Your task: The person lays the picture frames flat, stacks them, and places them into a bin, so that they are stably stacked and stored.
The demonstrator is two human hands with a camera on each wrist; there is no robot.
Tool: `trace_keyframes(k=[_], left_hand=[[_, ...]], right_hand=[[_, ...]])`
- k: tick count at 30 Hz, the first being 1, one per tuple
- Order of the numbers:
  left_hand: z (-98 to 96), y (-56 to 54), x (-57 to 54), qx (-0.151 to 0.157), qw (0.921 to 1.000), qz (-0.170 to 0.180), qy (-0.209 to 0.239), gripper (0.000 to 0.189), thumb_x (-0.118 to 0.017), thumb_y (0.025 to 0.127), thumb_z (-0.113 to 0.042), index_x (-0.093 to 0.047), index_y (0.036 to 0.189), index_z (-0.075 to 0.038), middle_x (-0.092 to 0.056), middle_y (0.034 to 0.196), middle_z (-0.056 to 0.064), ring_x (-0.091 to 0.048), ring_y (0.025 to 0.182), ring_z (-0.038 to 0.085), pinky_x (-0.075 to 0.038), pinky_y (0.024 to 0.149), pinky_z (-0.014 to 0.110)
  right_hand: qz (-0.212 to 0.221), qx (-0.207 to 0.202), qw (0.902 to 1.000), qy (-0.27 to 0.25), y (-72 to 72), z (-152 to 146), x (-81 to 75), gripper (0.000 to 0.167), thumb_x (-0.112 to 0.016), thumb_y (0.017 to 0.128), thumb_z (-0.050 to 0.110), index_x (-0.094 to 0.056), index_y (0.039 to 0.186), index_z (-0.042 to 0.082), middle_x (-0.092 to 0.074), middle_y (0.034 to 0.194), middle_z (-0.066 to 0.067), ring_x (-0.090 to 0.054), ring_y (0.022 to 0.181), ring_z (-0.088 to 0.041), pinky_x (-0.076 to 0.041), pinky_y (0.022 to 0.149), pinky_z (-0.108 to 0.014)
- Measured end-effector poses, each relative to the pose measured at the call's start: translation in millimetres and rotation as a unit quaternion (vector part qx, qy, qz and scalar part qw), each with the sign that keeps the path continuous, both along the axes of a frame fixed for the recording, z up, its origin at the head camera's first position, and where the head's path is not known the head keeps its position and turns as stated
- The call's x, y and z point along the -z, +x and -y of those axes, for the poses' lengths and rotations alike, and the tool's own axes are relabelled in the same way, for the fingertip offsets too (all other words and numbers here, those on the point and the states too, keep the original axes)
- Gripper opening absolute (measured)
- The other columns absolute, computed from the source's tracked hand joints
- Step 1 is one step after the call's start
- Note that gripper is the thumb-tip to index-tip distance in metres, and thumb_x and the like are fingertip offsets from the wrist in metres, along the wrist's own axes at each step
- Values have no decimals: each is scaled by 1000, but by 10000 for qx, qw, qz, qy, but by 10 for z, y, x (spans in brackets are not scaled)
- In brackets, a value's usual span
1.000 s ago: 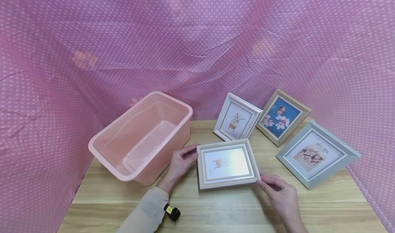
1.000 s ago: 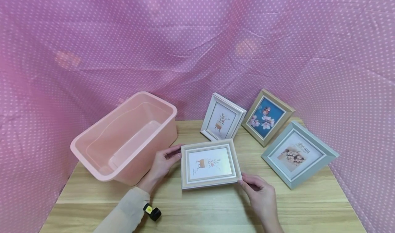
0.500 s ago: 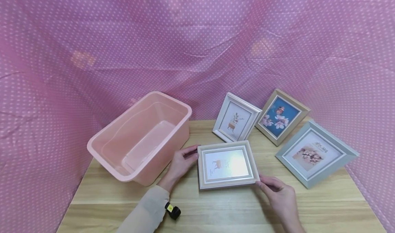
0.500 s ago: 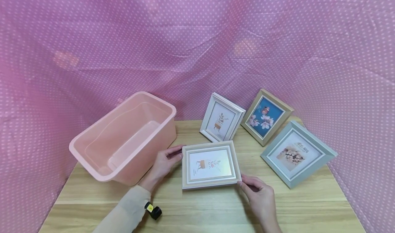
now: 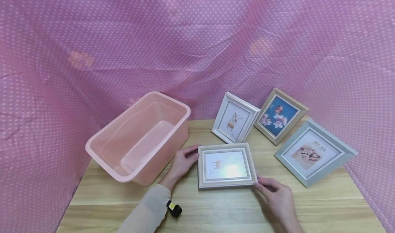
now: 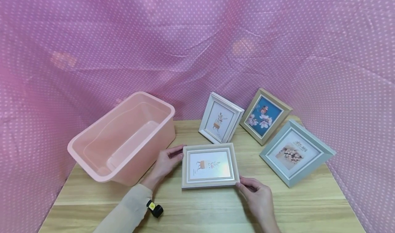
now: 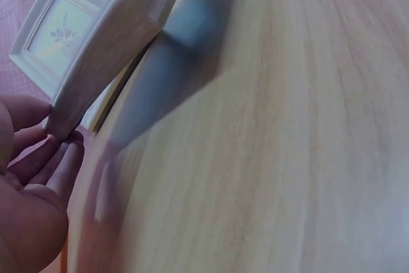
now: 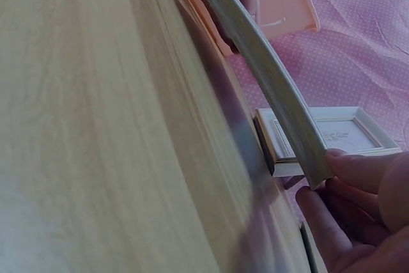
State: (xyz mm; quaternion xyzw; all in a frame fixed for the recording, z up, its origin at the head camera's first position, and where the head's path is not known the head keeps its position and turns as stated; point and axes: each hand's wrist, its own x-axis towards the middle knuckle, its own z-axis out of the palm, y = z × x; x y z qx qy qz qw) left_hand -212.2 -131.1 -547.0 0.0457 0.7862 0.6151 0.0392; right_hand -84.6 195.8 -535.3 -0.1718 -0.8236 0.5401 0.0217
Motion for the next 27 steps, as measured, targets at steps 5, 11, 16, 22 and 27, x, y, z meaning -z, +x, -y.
trace_keyframes(k=[5,11,16,22,27], left_hand=[[4,-12,37,-22,9999,66,-83,41,-73,99,-2,-69,139,0,-67,147,21,-65,137,39,-54,117,46],[10,-14,73,108,9998,67,-120,41,-71,99,-1,-68,140,1,-67,147,21,-65,137,40,-53,117,48],[6,-8,96,197,9996,66,-167,40,-71,99,-1,-68,140,2,-67,147,22,-65,137,41,-53,118,48],[0,-9,114,199,9995,54,-226,39,-70,100,-1,-68,139,3,-67,146,23,-66,135,40,-55,116,46],[-1,-18,122,203,9995,8,-253,39,-70,101,-1,-68,140,3,-67,145,24,-67,134,40,-57,113,42]], right_hand=[[195,-123,9997,-6,-8,-4,27,22,-88,90,14,-84,110,8,-80,127,-12,-66,96,15,-55,86,-5],[282,-209,9994,80,6,-1,53,21,-87,91,13,-83,111,8,-80,125,-12,-68,95,12,-57,86,-8],[244,-208,9993,197,18,8,71,19,-86,91,12,-84,110,7,-81,122,-13,-68,94,11,-57,85,-8],[264,-228,9990,264,21,17,89,19,-86,91,12,-84,109,7,-82,119,-13,-68,94,10,-57,85,-9],[305,-215,9986,364,13,24,101,19,-86,92,13,-84,110,9,-82,120,-12,-67,96,11,-55,85,-7]])
